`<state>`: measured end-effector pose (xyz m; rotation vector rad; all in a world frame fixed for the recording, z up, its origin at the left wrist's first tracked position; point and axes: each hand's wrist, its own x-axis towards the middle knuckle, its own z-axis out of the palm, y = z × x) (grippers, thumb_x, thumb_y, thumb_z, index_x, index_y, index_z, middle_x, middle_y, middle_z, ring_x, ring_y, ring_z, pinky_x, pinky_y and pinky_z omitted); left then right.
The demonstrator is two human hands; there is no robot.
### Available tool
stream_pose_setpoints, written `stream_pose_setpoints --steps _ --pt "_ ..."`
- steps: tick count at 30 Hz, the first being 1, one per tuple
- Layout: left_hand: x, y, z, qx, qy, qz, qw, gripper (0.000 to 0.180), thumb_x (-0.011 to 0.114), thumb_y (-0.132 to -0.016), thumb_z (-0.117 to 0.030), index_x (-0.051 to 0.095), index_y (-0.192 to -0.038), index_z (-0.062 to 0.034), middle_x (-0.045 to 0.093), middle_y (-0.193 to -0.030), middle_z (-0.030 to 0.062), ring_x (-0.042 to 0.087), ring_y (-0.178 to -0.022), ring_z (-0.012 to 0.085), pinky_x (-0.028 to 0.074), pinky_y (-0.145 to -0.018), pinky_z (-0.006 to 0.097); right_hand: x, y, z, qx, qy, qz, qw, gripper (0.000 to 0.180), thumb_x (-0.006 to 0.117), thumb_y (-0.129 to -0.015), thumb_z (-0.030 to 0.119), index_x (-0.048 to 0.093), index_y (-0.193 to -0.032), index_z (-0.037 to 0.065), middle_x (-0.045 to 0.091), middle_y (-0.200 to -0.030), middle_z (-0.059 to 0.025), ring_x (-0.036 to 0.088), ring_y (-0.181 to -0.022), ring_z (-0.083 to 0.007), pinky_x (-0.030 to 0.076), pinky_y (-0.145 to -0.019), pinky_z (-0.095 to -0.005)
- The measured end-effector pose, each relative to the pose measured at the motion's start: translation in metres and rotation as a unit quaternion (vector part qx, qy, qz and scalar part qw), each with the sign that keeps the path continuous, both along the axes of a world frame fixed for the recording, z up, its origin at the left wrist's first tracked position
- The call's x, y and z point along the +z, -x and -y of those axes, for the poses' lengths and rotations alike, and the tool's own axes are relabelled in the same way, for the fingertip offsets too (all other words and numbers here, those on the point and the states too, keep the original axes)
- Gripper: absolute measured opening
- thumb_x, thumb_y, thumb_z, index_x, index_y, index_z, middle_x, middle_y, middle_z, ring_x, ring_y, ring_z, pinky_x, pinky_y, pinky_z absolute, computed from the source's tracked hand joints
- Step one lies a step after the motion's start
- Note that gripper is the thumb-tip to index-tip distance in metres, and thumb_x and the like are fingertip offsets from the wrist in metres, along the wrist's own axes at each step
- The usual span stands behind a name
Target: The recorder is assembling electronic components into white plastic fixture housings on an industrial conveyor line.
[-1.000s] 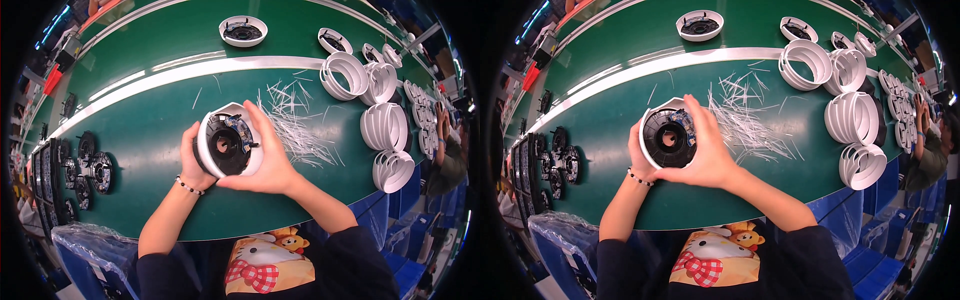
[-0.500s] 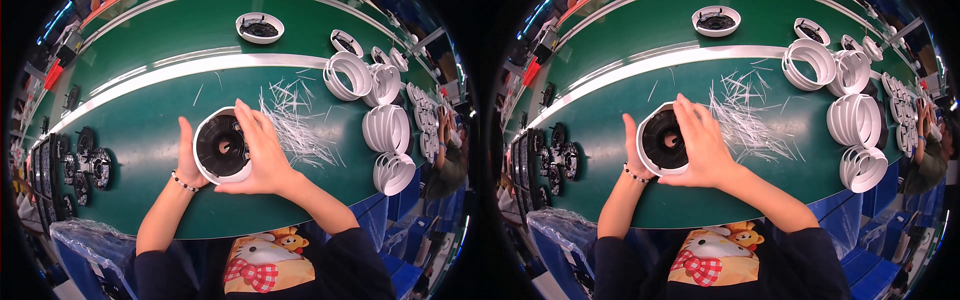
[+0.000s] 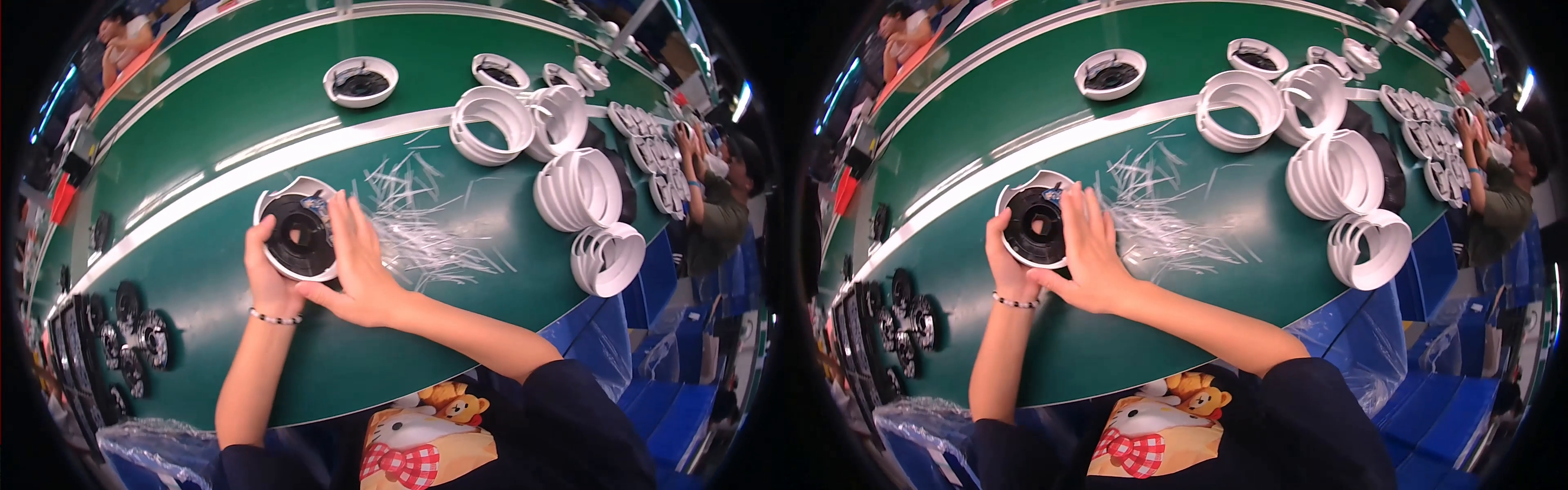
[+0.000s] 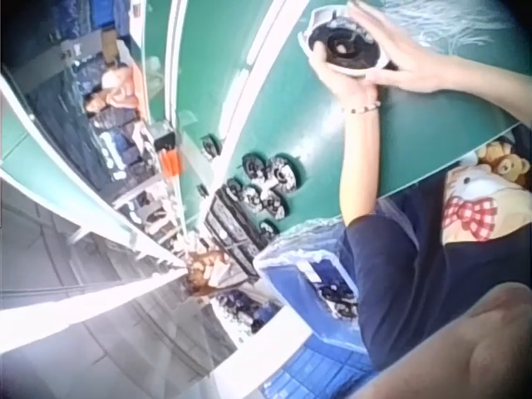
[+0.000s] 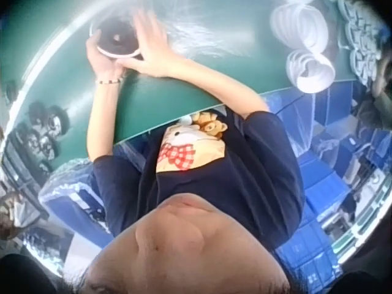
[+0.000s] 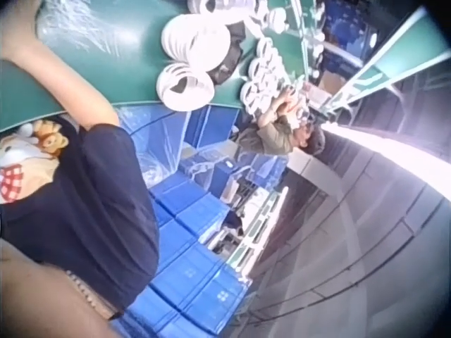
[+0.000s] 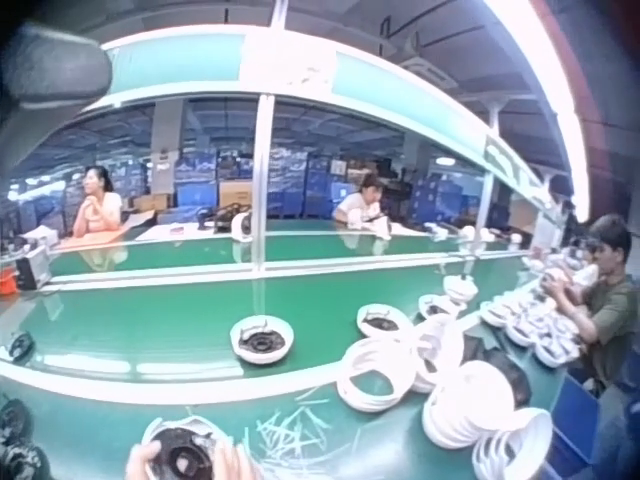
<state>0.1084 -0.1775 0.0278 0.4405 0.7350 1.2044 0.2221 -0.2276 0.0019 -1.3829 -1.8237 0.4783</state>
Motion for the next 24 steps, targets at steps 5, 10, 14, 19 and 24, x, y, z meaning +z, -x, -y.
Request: stream_pose_setpoints --steps 5,10,14,19,24 --pt "0.012 0.011 -0.066 0.034 0.016 -0.026 0.999 0.039 0.037 -0.081 -0.02 0.043 -0.112 0.0024 0.05 -0.113 0.0141 0.048 -0.106 0.0259 0.038 -0.092 0.041 0.042 -0.079 -0.016 -0.042 -0.144 0.073 0.986 0.073 0.066 -0.065 0.037 0.036 -0.122 0.003 0.018 -0.135 -0.0243 0.015 -0.124 -0.0424 0.014 -0.096 -0.0553" --pt "-0.021 0.052 -0.179 0.084 -0.054 -0.022 0.995 0.03 0.041 -0.08 -0.014 0.043 -0.103 0.0044 0.051 -0.107 0.017 0.05 -0.101 0.0272 0.04 -0.089 0.041 0.045 -0.191 -0.03 -0.228 -0.102 0.316 0.915 0.036 0.062 -0.071 0.015 0.054 -0.104 0.004 0.051 -0.113 -0.0139 0.039 -0.113 -0.0329 0.021 -0.098 -0.0498" --pt "-0.07 0.074 -0.252 0.167 -0.038 0.008 0.985 0.026 0.044 -0.08 -0.01 0.043 -0.101 0.005 0.051 -0.103 0.018 0.051 -0.098 0.0262 0.042 -0.088 0.038 0.031 -0.217 -0.032 -0.225 -0.055 0.318 0.919 0.014 0.062 -0.07 0.014 0.063 -0.081 0.005 0.062 -0.086 -0.0095 0.051 -0.099 -0.0311 0.023 -0.098 -0.0497" --pt "-0.053 0.056 -0.235 0.258 -0.058 -0.207 0.942 0.043 0.062 -0.069 -0.002 0.049 -0.109 0.0081 0.054 -0.099 0.0144 0.052 -0.09 0.0214 0.043 -0.08 0.031 0.029 -0.225 -0.032 -0.229 -0.062 0.24 0.941 0.013 0.06 -0.074 0.014 0.063 -0.08 0.002 0.062 -0.085 -0.013 0.055 -0.091 -0.0272 0.025 -0.097 -0.047" --pt "0.016 0.175 -0.193 0.06 -0.251 -0.63 0.732 0.039 0.056 -0.071 0.0 0.05 -0.109 0.0038 0.054 -0.111 0.0142 0.053 -0.1 0.02 0.043 -0.086 0.029 0.051 -0.201 -0.022 -0.205 -0.24 0.199 0.928 0.005 0.059 -0.074 0.002 0.059 -0.078 -0.002 0.06 -0.074 -0.0121 0.057 -0.072 -0.0252 0.042 -0.077 -0.0356"
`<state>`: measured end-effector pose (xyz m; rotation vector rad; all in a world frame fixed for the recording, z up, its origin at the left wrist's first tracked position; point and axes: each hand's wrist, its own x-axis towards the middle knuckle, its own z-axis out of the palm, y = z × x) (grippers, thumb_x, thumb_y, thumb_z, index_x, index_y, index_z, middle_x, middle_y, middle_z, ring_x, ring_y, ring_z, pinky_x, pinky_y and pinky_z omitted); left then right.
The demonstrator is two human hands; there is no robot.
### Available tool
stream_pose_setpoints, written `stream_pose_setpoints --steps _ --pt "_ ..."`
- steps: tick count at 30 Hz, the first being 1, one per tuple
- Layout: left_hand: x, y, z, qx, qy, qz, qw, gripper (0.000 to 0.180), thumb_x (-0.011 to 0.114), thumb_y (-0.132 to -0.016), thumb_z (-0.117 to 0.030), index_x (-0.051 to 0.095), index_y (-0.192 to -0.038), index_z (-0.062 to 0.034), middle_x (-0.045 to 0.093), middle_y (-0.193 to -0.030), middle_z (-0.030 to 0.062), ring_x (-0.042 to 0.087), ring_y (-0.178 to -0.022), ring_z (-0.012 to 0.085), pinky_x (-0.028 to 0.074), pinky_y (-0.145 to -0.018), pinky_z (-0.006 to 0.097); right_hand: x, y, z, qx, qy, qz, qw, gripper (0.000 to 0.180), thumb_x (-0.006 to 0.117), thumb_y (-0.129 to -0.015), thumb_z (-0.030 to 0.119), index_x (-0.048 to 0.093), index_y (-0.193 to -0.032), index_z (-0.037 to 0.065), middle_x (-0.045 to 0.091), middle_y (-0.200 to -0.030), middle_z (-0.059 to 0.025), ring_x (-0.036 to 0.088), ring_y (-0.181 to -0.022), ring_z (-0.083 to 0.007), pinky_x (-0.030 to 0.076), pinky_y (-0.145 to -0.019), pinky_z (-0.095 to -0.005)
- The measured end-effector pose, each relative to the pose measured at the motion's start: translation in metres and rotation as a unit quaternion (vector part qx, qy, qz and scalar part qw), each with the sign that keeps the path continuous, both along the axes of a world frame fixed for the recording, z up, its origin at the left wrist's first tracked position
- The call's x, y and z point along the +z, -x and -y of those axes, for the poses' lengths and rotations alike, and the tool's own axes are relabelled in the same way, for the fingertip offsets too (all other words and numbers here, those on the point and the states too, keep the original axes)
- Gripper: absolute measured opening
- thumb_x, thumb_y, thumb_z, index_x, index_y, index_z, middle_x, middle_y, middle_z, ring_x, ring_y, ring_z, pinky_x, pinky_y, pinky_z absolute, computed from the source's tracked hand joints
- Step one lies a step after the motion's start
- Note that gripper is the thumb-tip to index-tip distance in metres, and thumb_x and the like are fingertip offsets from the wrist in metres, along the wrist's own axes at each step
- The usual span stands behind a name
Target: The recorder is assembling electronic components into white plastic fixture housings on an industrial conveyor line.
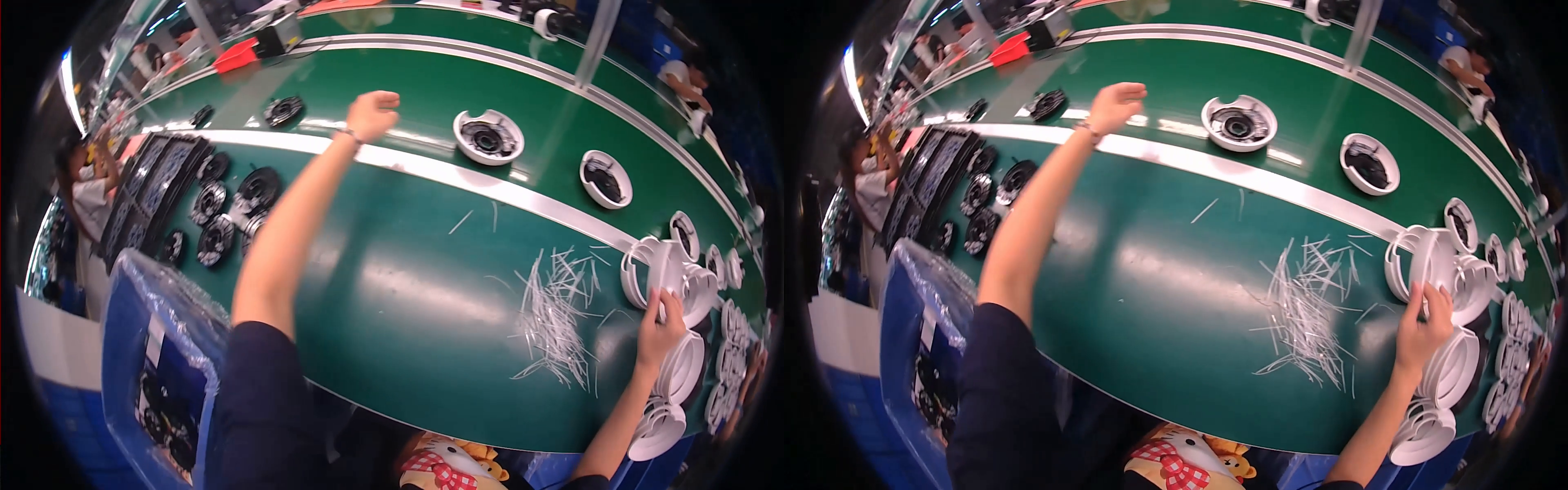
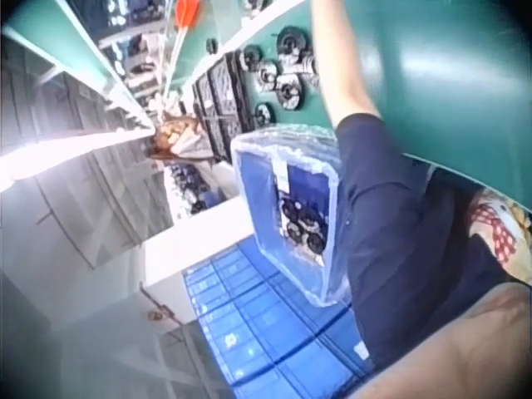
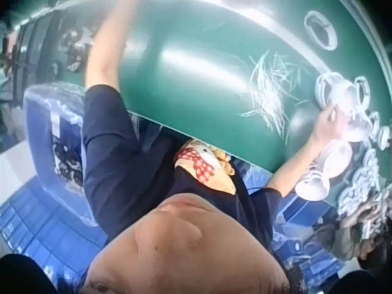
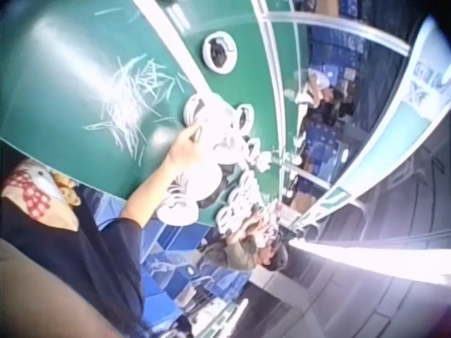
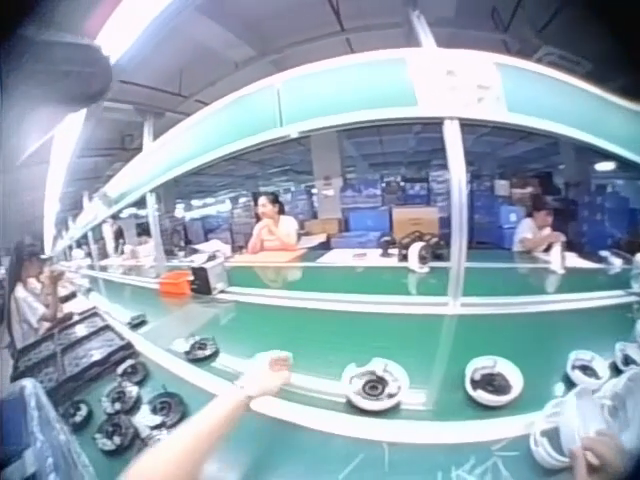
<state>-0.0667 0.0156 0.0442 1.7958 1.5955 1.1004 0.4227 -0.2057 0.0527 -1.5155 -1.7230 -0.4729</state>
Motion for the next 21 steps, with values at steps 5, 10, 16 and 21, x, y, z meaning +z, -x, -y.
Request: stream_pose_setpoints --steps 5,10,16,21 --pt "0.056 0.097 0.109 -0.079 0.18 -0.534 0.822 0.06 0.052 -0.056 0.001 0.049 -0.115 -0.0112 0.044 -0.121 0.0125 0.03 -0.121 0.0326 0.024 -0.1 0.049 0.039 0.083 0.045 0.16 0.0 0.009 0.987 0.01 0.061 -0.067 -0.004 0.057 -0.076 -0.001 0.057 -0.066 -0.0112 0.052 -0.056 -0.0234 0.039 -0.05 -0.0299" --pt "0.036 0.1 0.19 -0.072 0.2 -0.628 0.748 0.061 0.072 -0.048 -0.011 0.055 -0.106 -0.0159 0.029 -0.133 0.0094 0.012 -0.128 0.0333 0.011 -0.097 0.062 0.028 0.164 0.068 0.383 0.105 -0.003 0.918 0.015 0.068 -0.061 0.004 0.058 -0.071 0.003 0.061 -0.068 -0.0073 0.055 -0.048 -0.0173 0.042 -0.044 -0.0264" --pt "0.032 0.077 0.18 -0.115 0.157 -0.479 0.856 0.05 0.077 -0.053 -0.022 0.052 -0.094 -0.007 0.054 -0.104 0.0136 0.045 -0.106 0.0328 0.035 -0.088 0.047 -0.006 0.211 0.098 0.454 0.225 0.036 0.861 0.016 0.064 -0.067 0.014 0.054 -0.068 0.003 0.057 -0.069 -0.0064 0.054 -0.048 -0.0165 0.044 -0.043 -0.0269" --pt "0.02 0.022 0.161 -0.161 0.13 -0.225 0.952 0.044 0.074 -0.057 -0.018 0.055 -0.094 -0.0044 0.061 -0.083 0.0122 0.059 -0.076 0.0226 0.046 -0.071 0.031 0.008 0.218 0.089 0.337 0.328 0.108 0.876 0.07 0.076 -0.052 0.03 0.046 -0.11 0.002 0.03 -0.128 -0.0218 0.035 -0.114 -0.0387 0.032 -0.09 -0.0481"
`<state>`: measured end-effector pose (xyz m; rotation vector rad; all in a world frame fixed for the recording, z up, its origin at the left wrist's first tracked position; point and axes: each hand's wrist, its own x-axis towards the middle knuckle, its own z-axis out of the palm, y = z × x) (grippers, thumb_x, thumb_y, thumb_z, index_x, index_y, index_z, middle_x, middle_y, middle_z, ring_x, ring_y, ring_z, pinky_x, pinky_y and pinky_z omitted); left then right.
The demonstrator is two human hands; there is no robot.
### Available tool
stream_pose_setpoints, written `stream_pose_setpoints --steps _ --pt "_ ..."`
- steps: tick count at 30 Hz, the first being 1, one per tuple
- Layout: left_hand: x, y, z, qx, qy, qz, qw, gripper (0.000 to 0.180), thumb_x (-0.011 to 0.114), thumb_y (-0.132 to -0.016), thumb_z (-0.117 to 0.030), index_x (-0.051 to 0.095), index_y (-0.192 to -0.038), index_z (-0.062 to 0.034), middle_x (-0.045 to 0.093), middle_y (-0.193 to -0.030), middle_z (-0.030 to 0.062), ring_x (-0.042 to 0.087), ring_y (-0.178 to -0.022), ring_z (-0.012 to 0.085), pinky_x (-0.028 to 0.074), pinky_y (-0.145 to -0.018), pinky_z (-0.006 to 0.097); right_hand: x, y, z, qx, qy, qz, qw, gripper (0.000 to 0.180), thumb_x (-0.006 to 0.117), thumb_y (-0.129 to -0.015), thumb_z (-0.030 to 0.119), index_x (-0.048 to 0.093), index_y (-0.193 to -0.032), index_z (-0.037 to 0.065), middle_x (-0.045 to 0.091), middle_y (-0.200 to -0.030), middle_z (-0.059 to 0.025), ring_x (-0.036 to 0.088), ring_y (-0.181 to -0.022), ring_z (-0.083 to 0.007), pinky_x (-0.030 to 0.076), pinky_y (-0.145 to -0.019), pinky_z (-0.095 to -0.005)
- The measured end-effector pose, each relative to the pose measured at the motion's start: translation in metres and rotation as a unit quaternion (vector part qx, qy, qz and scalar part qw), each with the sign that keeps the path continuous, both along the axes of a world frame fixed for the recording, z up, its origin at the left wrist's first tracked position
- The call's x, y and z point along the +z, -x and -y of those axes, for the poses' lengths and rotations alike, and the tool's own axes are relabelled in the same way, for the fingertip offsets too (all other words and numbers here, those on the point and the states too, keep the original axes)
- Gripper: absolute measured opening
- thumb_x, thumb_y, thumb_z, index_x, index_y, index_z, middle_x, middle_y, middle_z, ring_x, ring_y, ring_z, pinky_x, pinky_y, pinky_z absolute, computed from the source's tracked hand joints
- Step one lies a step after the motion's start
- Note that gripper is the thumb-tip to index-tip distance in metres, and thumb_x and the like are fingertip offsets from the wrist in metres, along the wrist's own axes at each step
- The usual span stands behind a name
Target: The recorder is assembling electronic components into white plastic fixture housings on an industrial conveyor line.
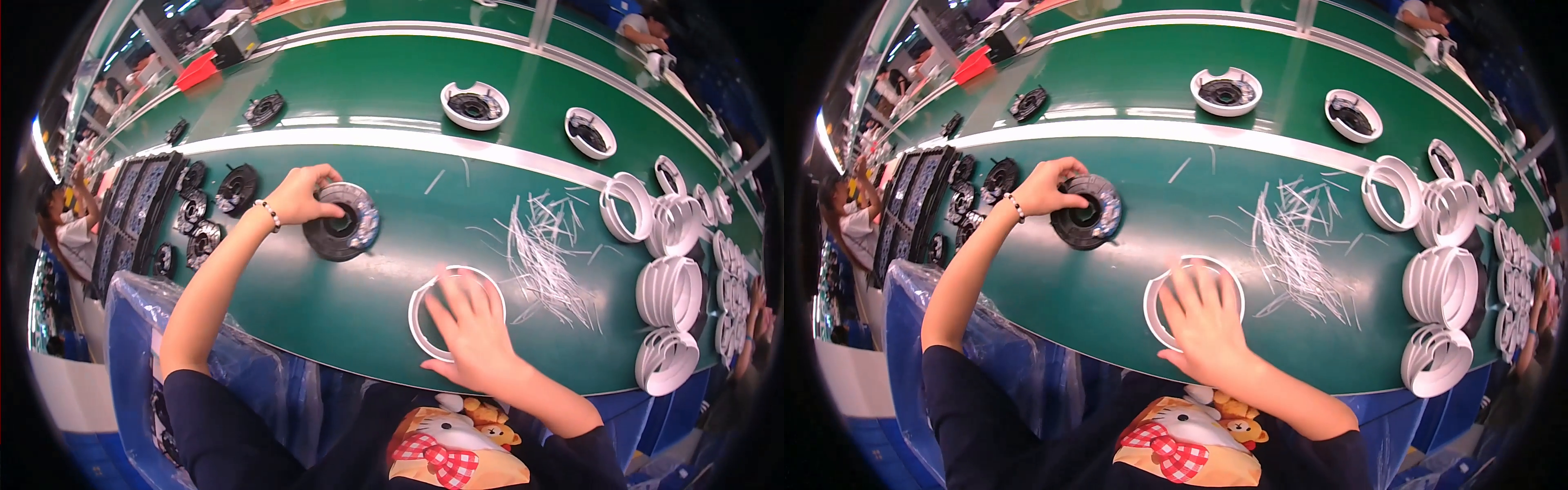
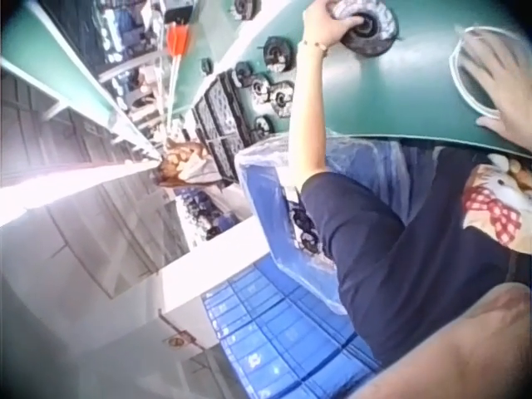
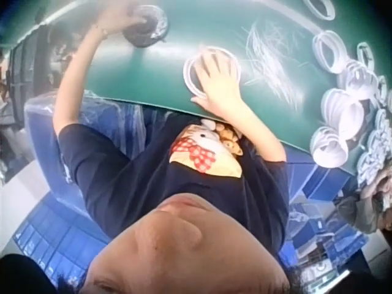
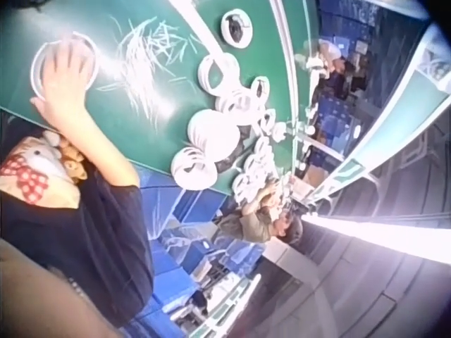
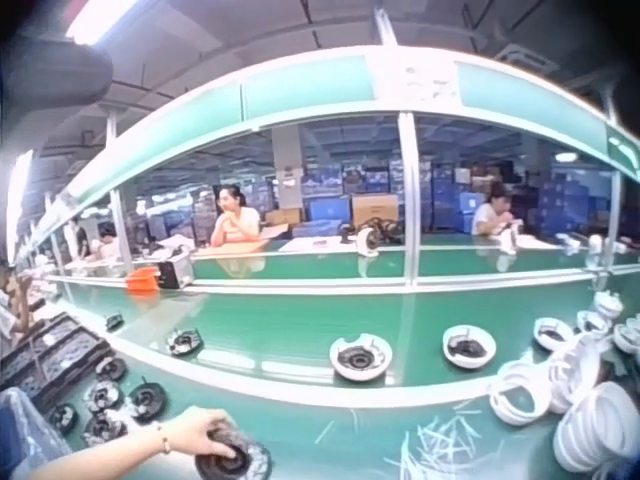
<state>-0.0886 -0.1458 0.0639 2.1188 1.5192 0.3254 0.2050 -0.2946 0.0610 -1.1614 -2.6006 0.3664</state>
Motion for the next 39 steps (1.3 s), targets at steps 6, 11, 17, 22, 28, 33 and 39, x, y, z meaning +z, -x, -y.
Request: stream_pose_setpoints --steps 6,11,17,22,28,33,39 --pt "-0.003 -0.064 -0.012 0.087 0.147 0.337 0.926 0.033 0.064 -0.069 0.0 0.053 -0.1 0.0011 0.06 -0.09 0.0058 0.057 -0.081 0.011 0.046 -0.074 0.024 -0.003 -0.029 -0.024 0.033 0.132 0.051 0.989 0.101 0.079 -0.045 0.032 0.028 -0.127 0.002 0.014 -0.133 -0.0242 0.016 -0.123 -0.0412 0.022 -0.096 -0.0542" --pt "-0.012 -0.109 -0.011 0.12 0.158 0.517 0.833 0.028 0.064 -0.072 -0.004 0.054 -0.097 0.0004 0.061 -0.09 0.0072 0.058 -0.08 0.0124 0.046 -0.073 0.025 -0.002 -0.042 -0.037 -0.105 0.001 -0.197 0.975 0.101 0.077 -0.044 0.032 0.025 -0.125 -0.002 0.027 -0.124 -0.0237 0.028 -0.116 -0.0392 0.025 -0.095 -0.0459" --pt "-0.036 -0.182 0.022 0.134 0.195 0.674 0.7 0.021 0.057 -0.079 -0.008 0.054 -0.097 0.0007 0.059 -0.091 0.0076 0.058 -0.082 0.015 0.048 -0.073 0.028 -0.008 -0.05 -0.067 -0.238 -0.031 -0.295 0.925 0.118 0.081 -0.042 0.038 0.013 -0.13 -0.002 0.023 -0.128 -0.0236 0.022 -0.121 -0.0368 0.021 -0.1 -0.0422" --pt "-0.05 -0.186 0.039 0.08 0.357 0.754 0.545 0.047 0.043 -0.077 -0.027 0.044 -0.115 0.001 0.051 -0.11 0.0147 0.049 -0.102 0.0264 0.04 -0.089 0.04 -0.021 -0.041 -0.068 -0.22 0.007 -0.284 0.933 0.117 0.081 -0.043 0.036 0.013 -0.13 -0.002 0.021 -0.13 -0.0245 0.023 -0.12 -0.038 0.023 -0.099 -0.0437" --pt "-0.044 -0.175 0.042 -0.015 0.449 0.763 0.465 0.054 0.03 -0.085 -0.045 0.044 -0.118 -0.0045 0.048 -0.116 0.0143 0.048 -0.104 0.0273 0.039 -0.09 0.041 -0.017 -0.044 -0.067 -0.133 -0.001 -0.282 0.95 0.115 0.081 -0.04 0.037 0.018 -0.129 -0.002 0.02 -0.131 -0.0263 0.022 -0.119 -0.0424 0.022 -0.097 -0.0484" --pt "-0.045 -0.178 0.044 0.024 0.432 0.748 0.503 0.044 0.027 -0.087 -0.033 0.05 -0.11 -0.0034 0.055 -0.106 0.0128 0.054 -0.095 0.0244 0.044 -0.085 0.038 -0.023 -0.051 -0.067 -0.097 0.035 -0.305 0.947 0.114 0.081 -0.041 0.037 0.019 -0.129 0.0 0.021 -0.131 -0.0243 0.022 -0.12 -0.0422 0.023 -0.098 -0.0479" --pt "-0.043 -0.183 0.048 0.078 0.4 0.729 0.551 0.049 0.031 -0.085 -0.04 0.049 -0.11 -0.002 0.055 -0.105 0.0131 0.053 -0.095 0.023 0.043 -0.084 0.036 -0.023 -0.049 -0.061 -0.066 -0.011 -0.279 0.958 0.105 0.081 -0.044 0.029 0.021 -0.127 0.003 0.015 -0.133 -0.0243 0.021 -0.119 -0.0452 0.023 -0.098 -0.0485"
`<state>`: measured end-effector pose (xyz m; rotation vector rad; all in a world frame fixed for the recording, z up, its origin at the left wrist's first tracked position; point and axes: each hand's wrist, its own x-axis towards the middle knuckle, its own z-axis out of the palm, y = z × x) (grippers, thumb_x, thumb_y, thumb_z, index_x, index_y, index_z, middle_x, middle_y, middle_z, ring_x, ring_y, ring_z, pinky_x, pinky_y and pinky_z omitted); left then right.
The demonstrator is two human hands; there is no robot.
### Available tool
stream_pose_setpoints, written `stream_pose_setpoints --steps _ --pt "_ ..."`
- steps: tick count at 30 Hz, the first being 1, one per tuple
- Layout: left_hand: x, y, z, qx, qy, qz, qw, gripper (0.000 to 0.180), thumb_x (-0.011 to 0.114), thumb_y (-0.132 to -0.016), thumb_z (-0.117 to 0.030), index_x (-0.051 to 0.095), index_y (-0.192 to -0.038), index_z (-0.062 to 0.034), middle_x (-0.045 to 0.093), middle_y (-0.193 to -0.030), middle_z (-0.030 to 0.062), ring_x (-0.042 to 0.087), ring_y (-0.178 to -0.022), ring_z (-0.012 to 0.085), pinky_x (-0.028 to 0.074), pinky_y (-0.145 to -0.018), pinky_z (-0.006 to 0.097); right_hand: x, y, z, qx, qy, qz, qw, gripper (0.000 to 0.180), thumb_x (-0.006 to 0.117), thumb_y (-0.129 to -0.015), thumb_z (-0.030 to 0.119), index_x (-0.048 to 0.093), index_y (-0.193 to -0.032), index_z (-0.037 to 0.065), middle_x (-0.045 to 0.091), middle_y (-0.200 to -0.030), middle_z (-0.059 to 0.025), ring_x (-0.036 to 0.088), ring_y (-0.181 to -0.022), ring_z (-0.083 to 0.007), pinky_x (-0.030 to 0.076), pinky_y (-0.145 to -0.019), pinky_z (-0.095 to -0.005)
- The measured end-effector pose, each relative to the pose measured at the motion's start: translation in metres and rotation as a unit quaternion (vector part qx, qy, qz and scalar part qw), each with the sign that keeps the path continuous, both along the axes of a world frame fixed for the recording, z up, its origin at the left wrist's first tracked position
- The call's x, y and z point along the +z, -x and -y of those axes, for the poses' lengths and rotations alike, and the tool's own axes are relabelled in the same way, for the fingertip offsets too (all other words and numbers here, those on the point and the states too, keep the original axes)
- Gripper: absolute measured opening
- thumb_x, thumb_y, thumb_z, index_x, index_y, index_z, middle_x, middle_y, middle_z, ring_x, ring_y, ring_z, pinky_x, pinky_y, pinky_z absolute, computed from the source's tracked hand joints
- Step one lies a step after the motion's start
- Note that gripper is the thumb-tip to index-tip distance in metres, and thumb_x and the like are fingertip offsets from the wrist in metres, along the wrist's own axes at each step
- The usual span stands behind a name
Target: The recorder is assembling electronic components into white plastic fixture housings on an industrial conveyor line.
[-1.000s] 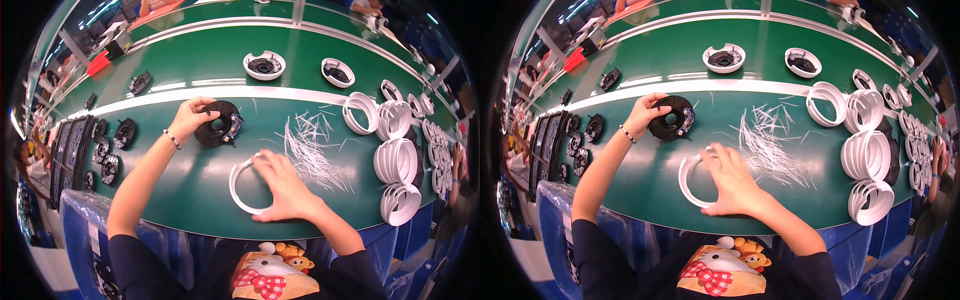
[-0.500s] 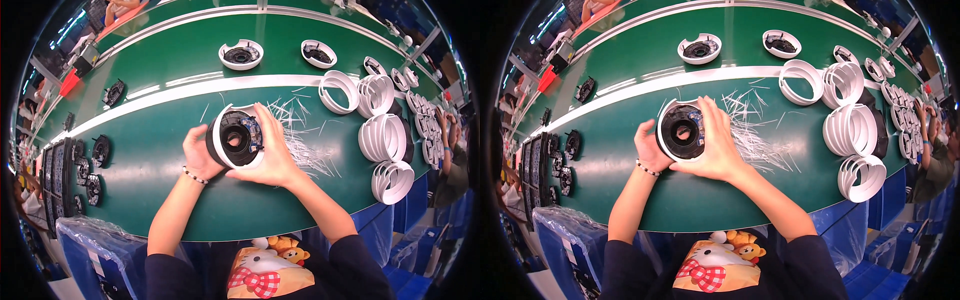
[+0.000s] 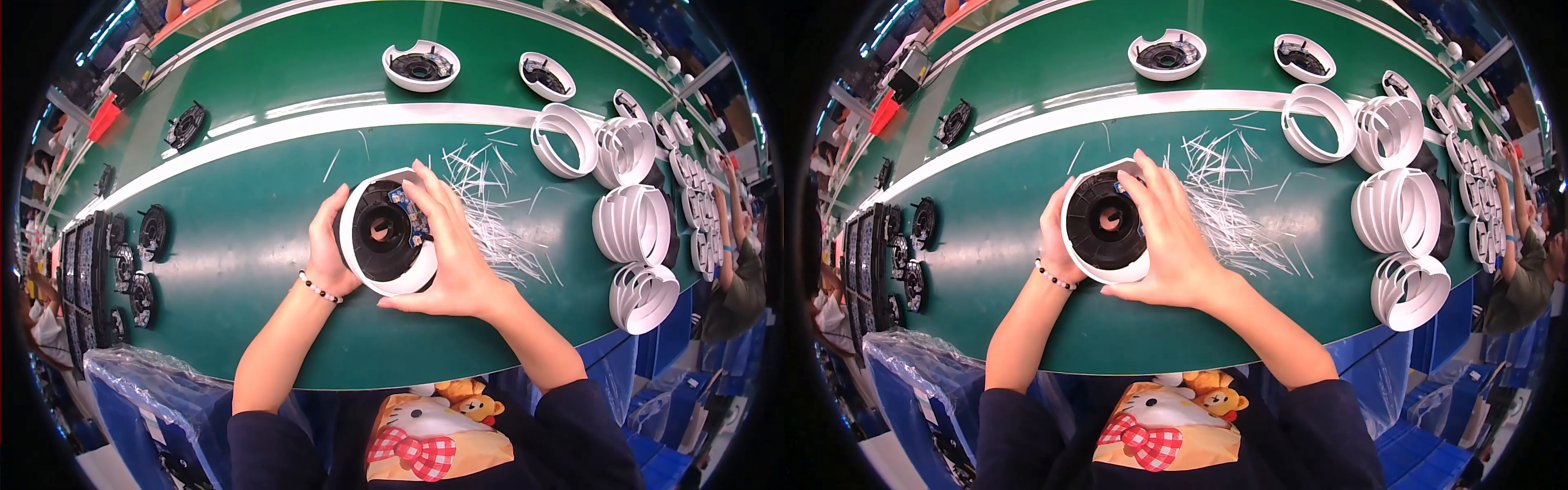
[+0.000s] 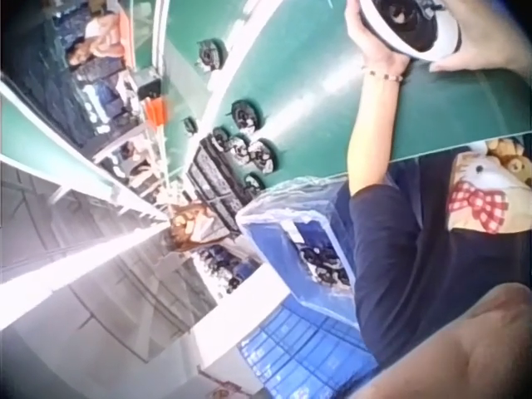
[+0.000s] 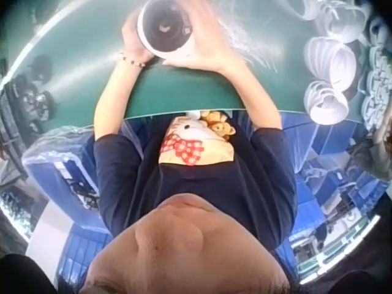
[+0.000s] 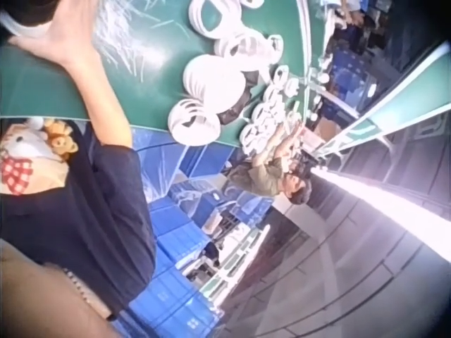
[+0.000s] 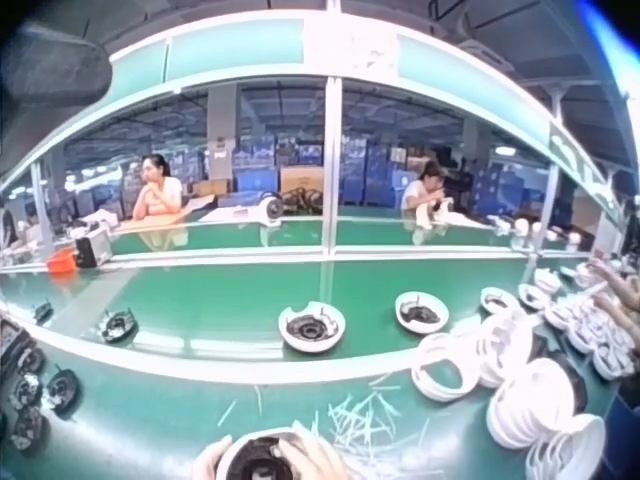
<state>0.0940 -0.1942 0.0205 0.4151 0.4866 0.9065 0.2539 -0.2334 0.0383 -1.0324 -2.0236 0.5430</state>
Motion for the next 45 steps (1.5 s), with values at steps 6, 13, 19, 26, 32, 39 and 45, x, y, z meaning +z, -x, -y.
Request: stream_pose_setpoints --steps 6,13,19,26,32,39,45 --pt "-0.004 -0.002 -0.001 -0.032 0.024 0.042 0.998 0.049 0.028 -0.087 -0.04 0.049 -0.111 -0.0023 0.055 -0.105 0.0124 0.053 -0.095 0.0225 0.043 -0.084 0.035 0.002 -0.005 -0.006 0.027 0.013 0.055 0.998 0.107 0.081 -0.043 0.028 0.02 -0.127 0.002 0.017 -0.133 -0.0224 0.022 -0.119 -0.0438 0.024 -0.097 -0.0482" --pt "0.002 -0.007 0.004 -0.046 0.018 0.056 0.997 0.071 0.024 -0.082 -0.061 0.044 -0.117 -0.0029 0.05 -0.112 0.0136 0.05 -0.101 0.0242 0.041 -0.088 0.037 0.002 -0.009 -0.007 0.009 0.037 0.036 0.999 0.113 0.08 -0.044 0.037 0.017 -0.131 0.002 0.02 -0.135 -0.019 0.022 -0.122 -0.0389 0.022 -0.099 -0.0453" --pt "-0.006 -0.008 0.011 -0.017 -0.013 0.048 0.999 0.075 0.033 -0.078 -0.063 0.04 -0.12 -0.0021 0.049 -0.114 0.0147 0.049 -0.103 0.0249 0.042 -0.088 0.039 0.005 -0.006 -0.005 -0.03 0.026 0.068 0.997 0.117 0.079 -0.042 0.042 0.017 -0.13 -0.002 0.025 -0.13 -0.021 0.027 -0.118 -0.0384 0.024 -0.097 -0.0444" --pt "-0.005 -0.009 0.016 0.029 -0.015 0.069 0.997 0.051 0.047 -0.072 -0.027 0.043 -0.113 0.0022 0.051 -0.108 0.0166 0.053 -0.096 0.025 0.044 -0.085 0.037 -0.006 0.012 0.001 -0.121 0.01 0.032 0.992 0.115 0.076 -0.041 0.038 0.015 -0.129 -0.003 0.027 -0.126 -0.0241 0.03 -0.113 -0.039 0.026 -0.094 -0.045" --pt "0.008 -0.024 0.011 0.128 -0.001 0.007 0.992 0.043 0.047 -0.075 -0.03 0.049 -0.106 -0.0002 0.055 -0.102 0.0145 0.055 -0.092 0.0246 0.045 -0.082 0.036 -0.008 0.002 -0.004 -0.098 0.041 -0.02 0.994 0.12 0.078 -0.045 0.048 0.011 -0.132 -0.001 0.02 -0.132 -0.0222 0.021 -0.121 -0.038 0.02 -0.099 -0.046" --pt "0.032 0.009 -0.08 0.131 -0.035 -0.123 0.983 0.046 0.035 -0.086 -0.03 0.038 -0.117 0.0041 0.049 -0.113 0.0193 0.054 -0.098 0.0288 0.041 -0.09 0.041 0.02 -0.093 -0.035 -0.264 -0.178 0.103 0.942 0.057 0.071 -0.061 0.028 0.049 -0.107 0.002 0.043 -0.12 -0.0166 0.036 -0.114 -0.0352 0.025 -0.095 -0.0449" --pt "0.005 0.012 -0.181 0.205 -0.032 -0.106 0.973 0.038 0.037 -0.088 -0.027 0.039 -0.113 0.003 0.045 -0.116 0.0187 0.045 -0.108 0.0284 0.037 -0.092 0.044 -0.018 -0.182 -0.028 -0.386 -0.063 0.346 0.853 0.036 0.063 -0.069 0.013 0.053 -0.102 0.002 0.052 -0.11 -0.0144 0.041 -0.109 -0.036 0.025 -0.095 -0.0504"
